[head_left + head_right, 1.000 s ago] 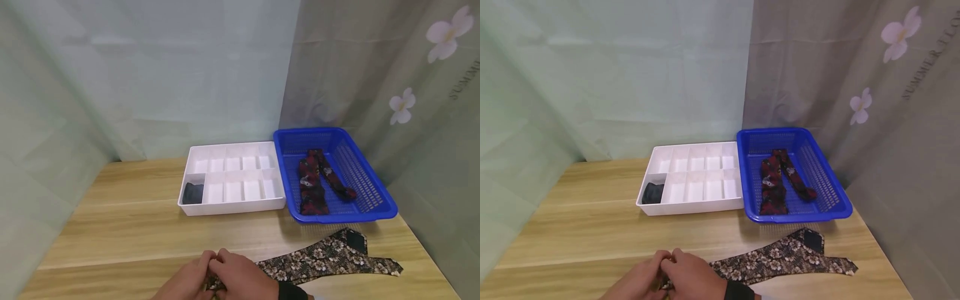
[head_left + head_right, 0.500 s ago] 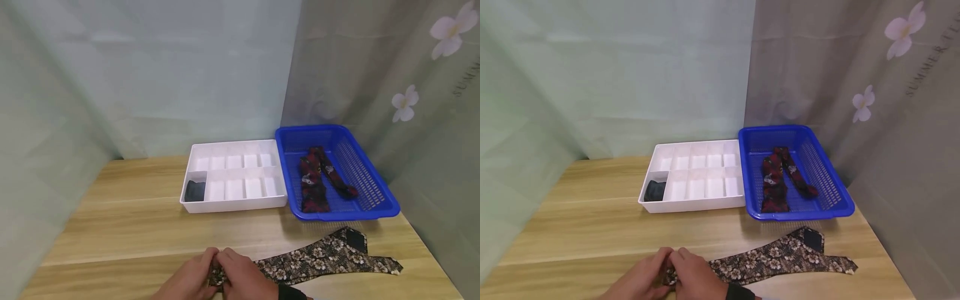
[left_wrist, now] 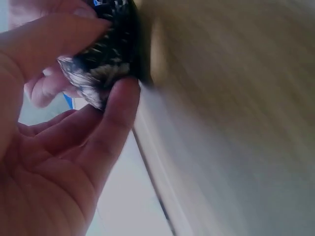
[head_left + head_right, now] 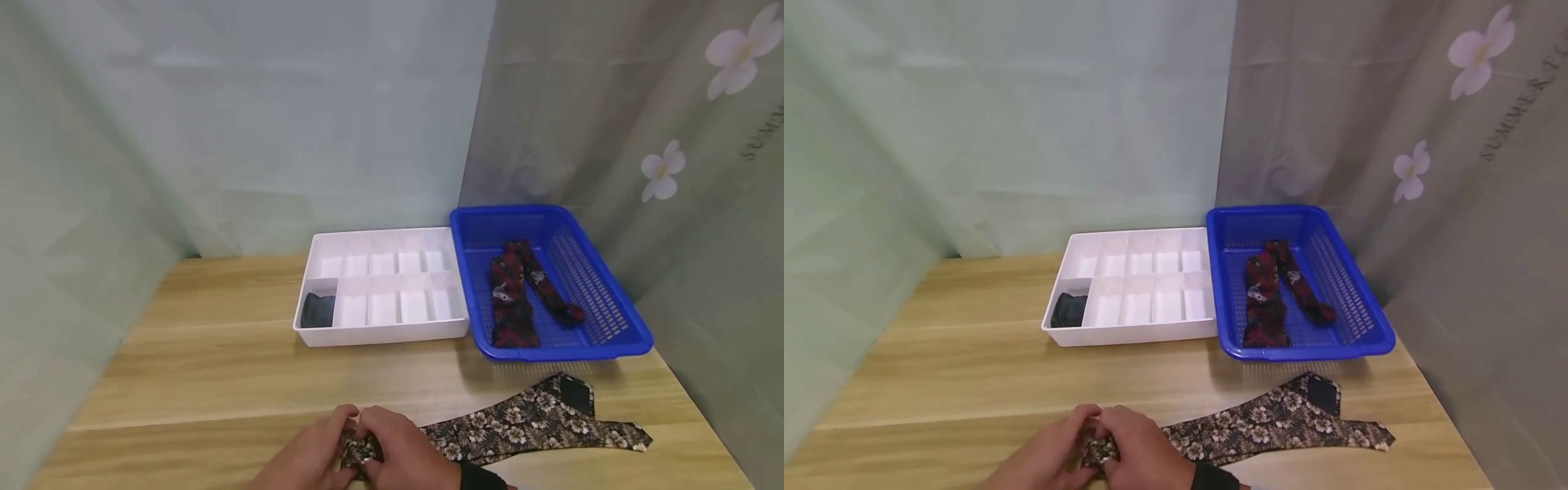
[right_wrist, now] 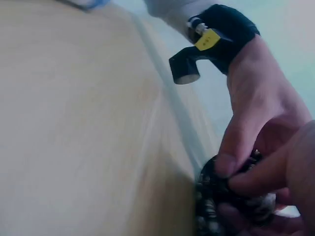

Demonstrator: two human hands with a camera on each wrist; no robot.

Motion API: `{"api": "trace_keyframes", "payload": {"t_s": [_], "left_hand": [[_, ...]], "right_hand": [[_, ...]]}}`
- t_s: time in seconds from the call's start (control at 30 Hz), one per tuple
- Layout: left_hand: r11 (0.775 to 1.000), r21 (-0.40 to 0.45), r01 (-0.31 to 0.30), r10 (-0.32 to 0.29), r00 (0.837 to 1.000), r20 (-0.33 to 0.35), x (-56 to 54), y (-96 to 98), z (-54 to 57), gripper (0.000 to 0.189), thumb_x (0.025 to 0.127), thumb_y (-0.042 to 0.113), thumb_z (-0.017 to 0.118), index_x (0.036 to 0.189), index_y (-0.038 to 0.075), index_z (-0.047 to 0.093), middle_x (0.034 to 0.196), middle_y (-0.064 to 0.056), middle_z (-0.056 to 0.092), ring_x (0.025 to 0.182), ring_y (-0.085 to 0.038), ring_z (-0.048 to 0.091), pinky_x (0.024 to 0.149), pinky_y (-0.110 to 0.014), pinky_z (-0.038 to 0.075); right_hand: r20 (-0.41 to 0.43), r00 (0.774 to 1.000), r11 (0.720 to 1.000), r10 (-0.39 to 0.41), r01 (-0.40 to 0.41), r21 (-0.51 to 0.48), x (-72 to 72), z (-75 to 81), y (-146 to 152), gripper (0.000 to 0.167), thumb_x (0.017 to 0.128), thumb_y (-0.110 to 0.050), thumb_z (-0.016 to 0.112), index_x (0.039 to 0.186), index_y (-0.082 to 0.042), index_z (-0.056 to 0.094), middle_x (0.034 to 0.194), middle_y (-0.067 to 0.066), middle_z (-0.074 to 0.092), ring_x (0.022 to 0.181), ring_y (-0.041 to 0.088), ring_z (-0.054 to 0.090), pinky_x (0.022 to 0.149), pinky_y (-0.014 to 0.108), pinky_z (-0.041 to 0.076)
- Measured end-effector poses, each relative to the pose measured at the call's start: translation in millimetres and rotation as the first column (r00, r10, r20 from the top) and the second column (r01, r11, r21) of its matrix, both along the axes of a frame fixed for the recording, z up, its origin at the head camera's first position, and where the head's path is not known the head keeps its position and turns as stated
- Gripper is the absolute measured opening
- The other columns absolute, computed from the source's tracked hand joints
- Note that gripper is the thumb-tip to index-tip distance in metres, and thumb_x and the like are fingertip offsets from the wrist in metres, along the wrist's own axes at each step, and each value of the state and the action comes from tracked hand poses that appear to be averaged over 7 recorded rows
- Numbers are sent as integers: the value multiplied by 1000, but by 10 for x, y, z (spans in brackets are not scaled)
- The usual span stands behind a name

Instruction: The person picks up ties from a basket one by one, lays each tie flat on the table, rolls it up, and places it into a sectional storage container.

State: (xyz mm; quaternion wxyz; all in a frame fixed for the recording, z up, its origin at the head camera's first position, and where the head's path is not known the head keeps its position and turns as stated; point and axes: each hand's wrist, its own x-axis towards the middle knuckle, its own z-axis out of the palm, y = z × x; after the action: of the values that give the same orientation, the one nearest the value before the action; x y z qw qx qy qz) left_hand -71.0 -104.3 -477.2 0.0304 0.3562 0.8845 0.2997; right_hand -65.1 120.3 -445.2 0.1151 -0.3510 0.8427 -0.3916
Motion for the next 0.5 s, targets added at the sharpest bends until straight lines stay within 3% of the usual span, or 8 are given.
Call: {"api": "trace_keyframes", "payload": {"t_s": [0.1,0.17,0.3,0.33,0.5], "left_hand": [[1000,-23,-9,9,1000,-9,-17,2,-97,82,69,12,89,137,11,44,104,1,67,89,-2,60,74,-23,52],[1000,-29,-6,6,1000,-9,-14,24,-93,83,67,11,88,137,10,43,104,-1,67,89,-5,62,74,-25,53],[999,-24,-24,24,1000,4,10,79,-37,83,68,14,89,137,8,43,98,-1,67,83,-3,61,69,-25,52],[999,-9,-33,33,999,-30,17,90,-55,82,66,14,89,135,9,44,95,1,67,81,-2,60,67,-25,51],[998,-21,-58,57,998,-20,28,166,-28,81,64,11,88,131,14,44,97,3,66,84,-2,60,69,-25,52]], "right_hand": [[-154,988,988,30,-7,152,-1,32,-9,41,91,-12,75,128,-19,58,108,-7,60,83,-1,50,72,18,44],[-217,975,983,44,-3,186,1,33,-15,43,90,-11,74,129,-20,58,110,-8,61,86,-1,53,74,16,45],[-50,999,1000,-13,14,14,24,-21,33,40,85,6,70,113,-18,55,103,-5,59,82,1,47,72,21,40],[-30,999,1000,-23,24,6,26,-26,45,40,85,5,72,114,-18,55,104,-5,59,82,1,45,71,21,40],[-169,985,990,20,4,143,7,15,62,45,89,-11,77,128,-20,55,110,-8,57,83,-1,48,72,18,43]]}}
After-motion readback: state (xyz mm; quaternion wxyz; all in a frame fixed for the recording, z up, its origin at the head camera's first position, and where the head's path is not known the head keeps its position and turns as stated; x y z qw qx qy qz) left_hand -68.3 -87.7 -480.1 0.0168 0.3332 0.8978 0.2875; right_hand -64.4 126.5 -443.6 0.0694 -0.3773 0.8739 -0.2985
